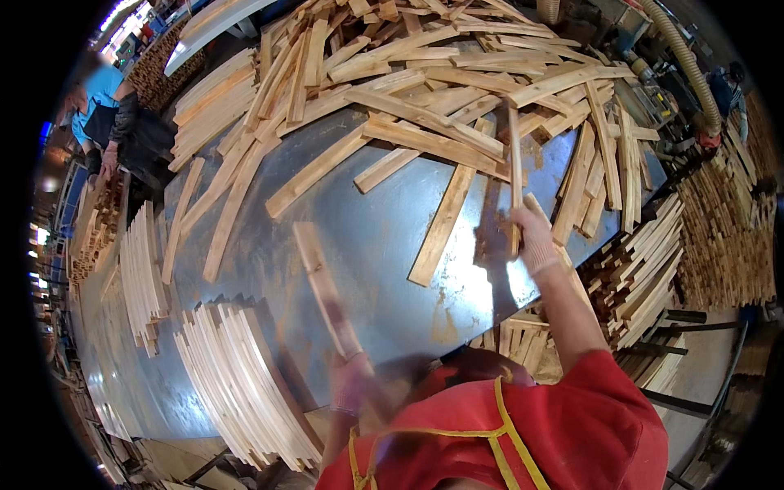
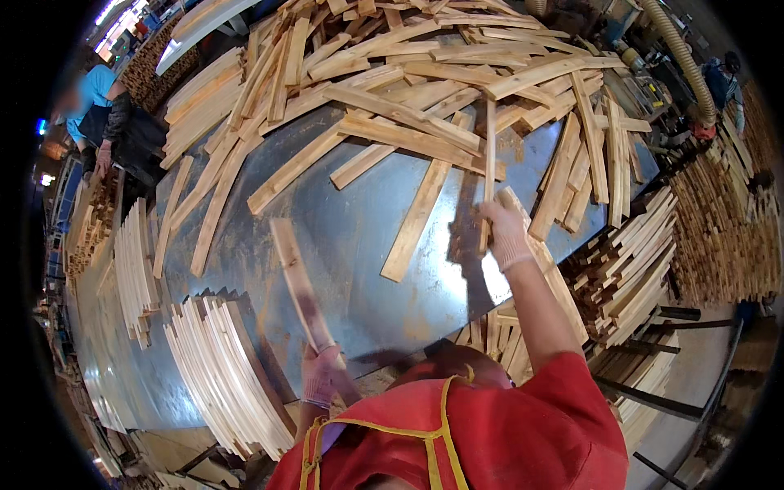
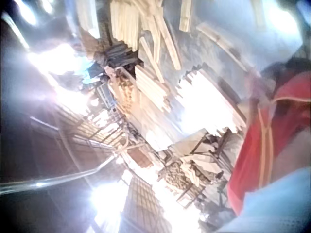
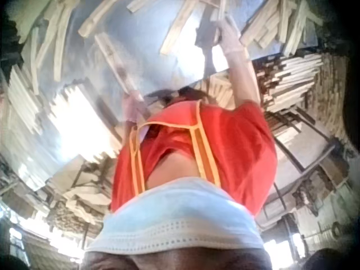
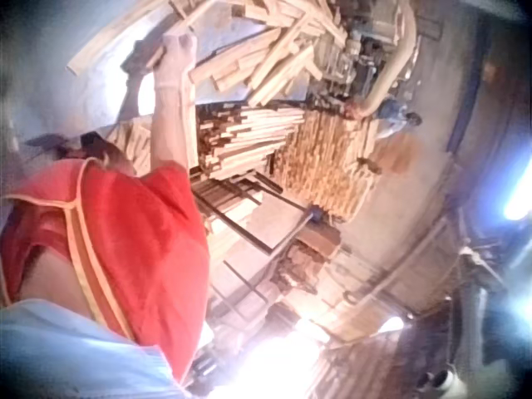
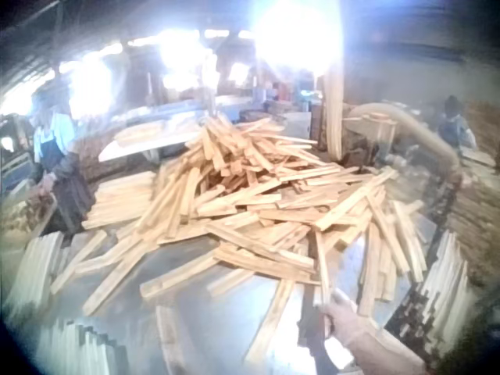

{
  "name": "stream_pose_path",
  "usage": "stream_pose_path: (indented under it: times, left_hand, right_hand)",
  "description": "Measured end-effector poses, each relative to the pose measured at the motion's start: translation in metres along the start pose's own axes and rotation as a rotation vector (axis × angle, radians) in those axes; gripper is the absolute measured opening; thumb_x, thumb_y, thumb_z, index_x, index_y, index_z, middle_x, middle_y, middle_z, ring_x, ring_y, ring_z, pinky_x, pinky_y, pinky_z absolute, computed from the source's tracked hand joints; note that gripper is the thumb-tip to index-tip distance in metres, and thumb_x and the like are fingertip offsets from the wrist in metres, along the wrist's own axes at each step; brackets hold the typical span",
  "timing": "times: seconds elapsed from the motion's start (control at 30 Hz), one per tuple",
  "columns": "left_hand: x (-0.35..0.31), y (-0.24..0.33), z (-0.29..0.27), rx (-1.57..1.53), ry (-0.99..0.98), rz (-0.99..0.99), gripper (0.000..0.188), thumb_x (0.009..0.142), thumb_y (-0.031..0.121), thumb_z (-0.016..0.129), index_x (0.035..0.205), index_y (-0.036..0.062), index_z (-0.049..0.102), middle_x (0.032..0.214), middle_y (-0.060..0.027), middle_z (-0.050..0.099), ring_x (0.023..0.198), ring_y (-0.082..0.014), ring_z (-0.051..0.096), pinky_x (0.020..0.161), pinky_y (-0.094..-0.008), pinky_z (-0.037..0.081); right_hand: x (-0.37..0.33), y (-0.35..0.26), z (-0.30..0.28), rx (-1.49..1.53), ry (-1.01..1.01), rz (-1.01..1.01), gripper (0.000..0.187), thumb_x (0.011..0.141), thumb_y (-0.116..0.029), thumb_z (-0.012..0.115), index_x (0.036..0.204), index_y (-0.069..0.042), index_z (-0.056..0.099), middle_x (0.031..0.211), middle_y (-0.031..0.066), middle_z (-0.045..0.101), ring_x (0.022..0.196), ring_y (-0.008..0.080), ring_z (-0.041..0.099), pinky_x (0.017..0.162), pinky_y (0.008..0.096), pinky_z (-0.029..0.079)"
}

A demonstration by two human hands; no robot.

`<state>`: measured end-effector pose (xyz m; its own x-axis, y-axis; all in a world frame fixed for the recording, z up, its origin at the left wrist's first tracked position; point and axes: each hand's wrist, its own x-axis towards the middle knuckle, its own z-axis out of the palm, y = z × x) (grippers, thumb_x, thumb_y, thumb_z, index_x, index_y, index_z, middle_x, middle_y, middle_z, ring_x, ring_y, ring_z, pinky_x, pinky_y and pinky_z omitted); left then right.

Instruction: The person repeatedly picks up thin wooden planks from a large pile on a metal table and stacks them into a neat pile. The person handles the planks by hand, aligning them and placing them onto the growing stack.

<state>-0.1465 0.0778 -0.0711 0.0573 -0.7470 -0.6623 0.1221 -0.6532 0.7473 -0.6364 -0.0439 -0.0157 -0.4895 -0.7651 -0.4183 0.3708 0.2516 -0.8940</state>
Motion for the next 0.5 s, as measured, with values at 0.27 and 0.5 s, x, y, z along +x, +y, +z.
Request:
stream_pose_path:
  times: [0.27, 0.5]
  left_hand:
    - [-0.077, -0.019, -0.11, 1.317, 0.66, 0.375, 0.067, 0.089, 0.024, 0.074, 0.152, 0.0067, 0.057, 0.162, -0.0186, 0.05, 0.146, -0.0428, 0.048, 0.121, -0.0541, 0.04]
    - [-0.091, -0.063, -0.187, 1.398, 0.759, 0.565, 0.069, 0.092, 0.029, 0.072, 0.155, 0.0069, 0.051, 0.158, -0.0199, 0.05, 0.148, -0.0425, 0.044, 0.12, -0.0569, 0.037]
  right_hand:
    - [-0.19, 0.14, 0.057, 0.35, -0.499, 0.598, 0.04, 0.094, -0.002, 0.074, 0.132, 0.002, 0.062, 0.127, 0.0128, 0.071, 0.117, 0.027, 0.071, 0.103, 0.0432, 0.062]
    - [-0.245, 0.166, 0.111, -0.217, -0.582, 0.48, 0.048, 0.088, -0.03, 0.084, 0.127, -0.003, 0.073, 0.111, 0.006, 0.074, 0.097, 0.0159, 0.07, 0.077, 0.0301, 0.06]
